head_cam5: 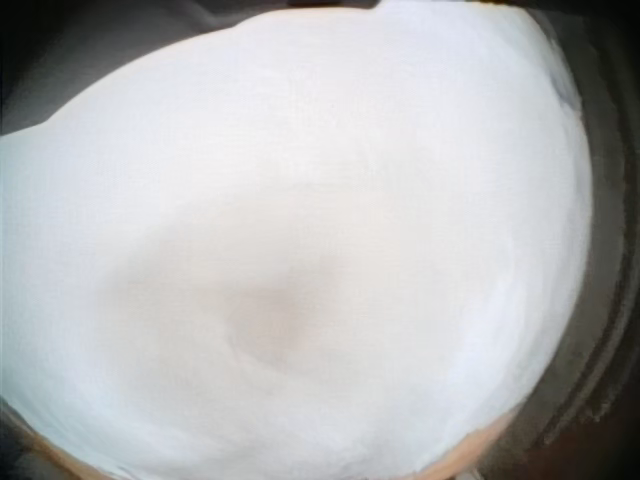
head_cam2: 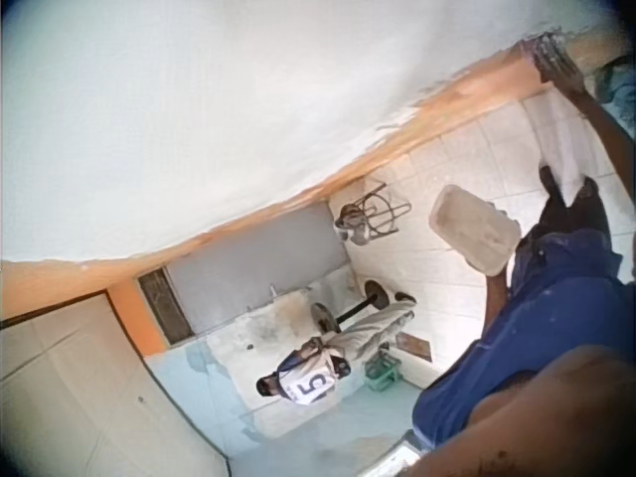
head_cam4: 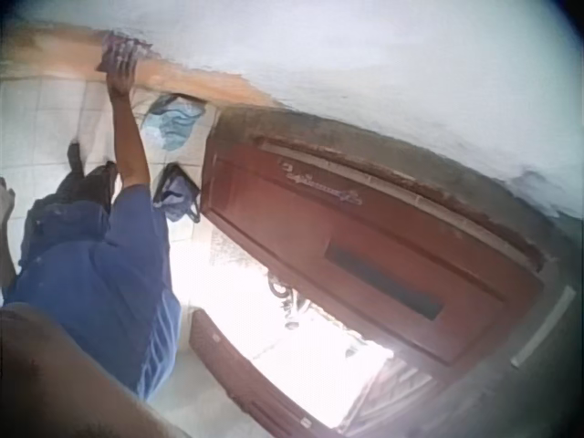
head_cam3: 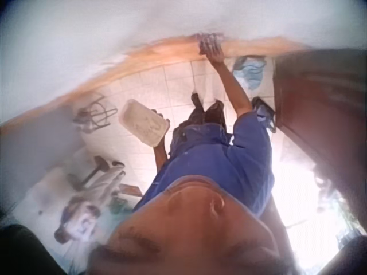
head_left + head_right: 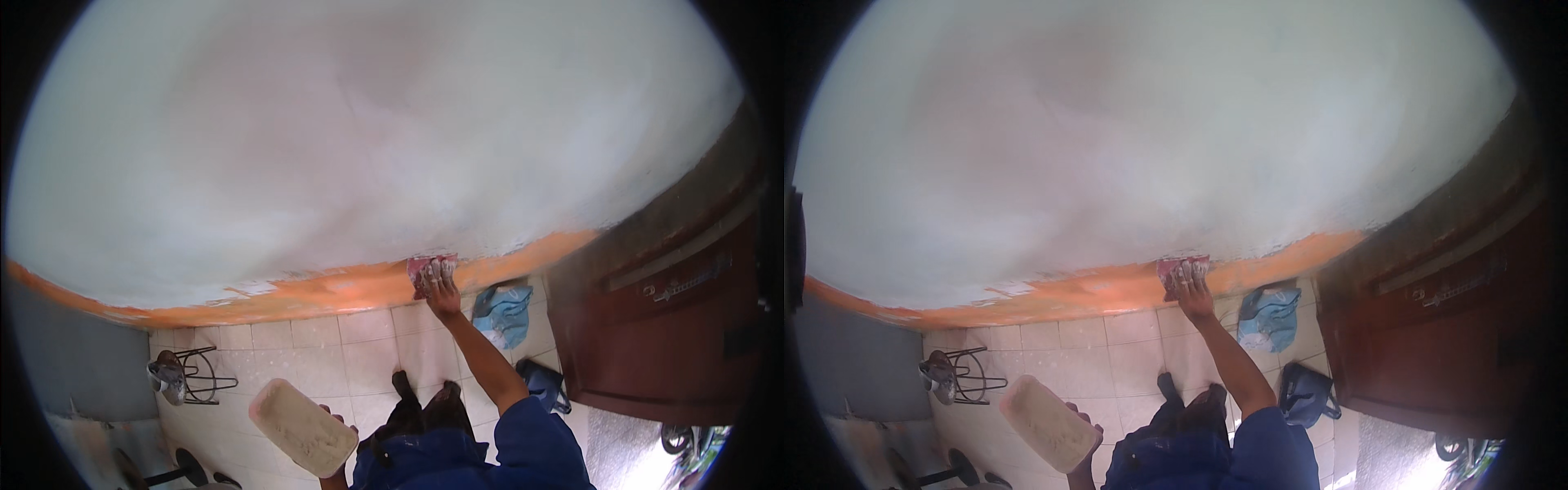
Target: The person applies wall compound to an interior wall using a plastic spreader, smoothing the material over damaged or uneven areas of the wall surface.
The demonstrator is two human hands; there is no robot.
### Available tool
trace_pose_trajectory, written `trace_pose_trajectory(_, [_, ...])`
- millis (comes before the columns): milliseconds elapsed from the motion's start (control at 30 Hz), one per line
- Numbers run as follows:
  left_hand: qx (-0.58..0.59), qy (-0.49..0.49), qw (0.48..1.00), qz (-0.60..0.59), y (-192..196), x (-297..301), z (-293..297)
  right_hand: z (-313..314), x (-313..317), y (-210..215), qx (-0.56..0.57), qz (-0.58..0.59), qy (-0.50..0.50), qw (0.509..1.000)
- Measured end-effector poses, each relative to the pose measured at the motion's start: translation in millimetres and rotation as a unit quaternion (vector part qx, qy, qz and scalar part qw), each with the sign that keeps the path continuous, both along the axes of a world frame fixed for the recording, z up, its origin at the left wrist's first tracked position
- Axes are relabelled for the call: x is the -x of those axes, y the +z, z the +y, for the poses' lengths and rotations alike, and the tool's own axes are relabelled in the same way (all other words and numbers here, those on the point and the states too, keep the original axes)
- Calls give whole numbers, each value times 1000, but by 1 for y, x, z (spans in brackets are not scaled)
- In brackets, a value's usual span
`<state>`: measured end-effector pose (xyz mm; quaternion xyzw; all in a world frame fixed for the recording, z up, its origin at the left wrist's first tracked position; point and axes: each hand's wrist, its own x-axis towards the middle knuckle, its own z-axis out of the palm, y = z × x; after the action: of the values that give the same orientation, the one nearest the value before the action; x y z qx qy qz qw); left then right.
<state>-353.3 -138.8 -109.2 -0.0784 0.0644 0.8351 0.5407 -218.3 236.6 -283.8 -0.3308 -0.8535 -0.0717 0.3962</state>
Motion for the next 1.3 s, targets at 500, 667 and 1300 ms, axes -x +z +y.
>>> trace_pose_trajectory(500, [31, 32, 999, -16, 0, -91, 3, 13, -49, 151, -84, 77, 38, 993])
trace_pose_trajectory(667, [59, 76, 995, -7, -61, -110, -38, 30, -31, 73, -73, 36, 43, 996])
trace_pose_trajectory(1300, [118, 20, 991, -56, -97, -111, -95, 58, -24, 90, -188, 92, -25, 978])
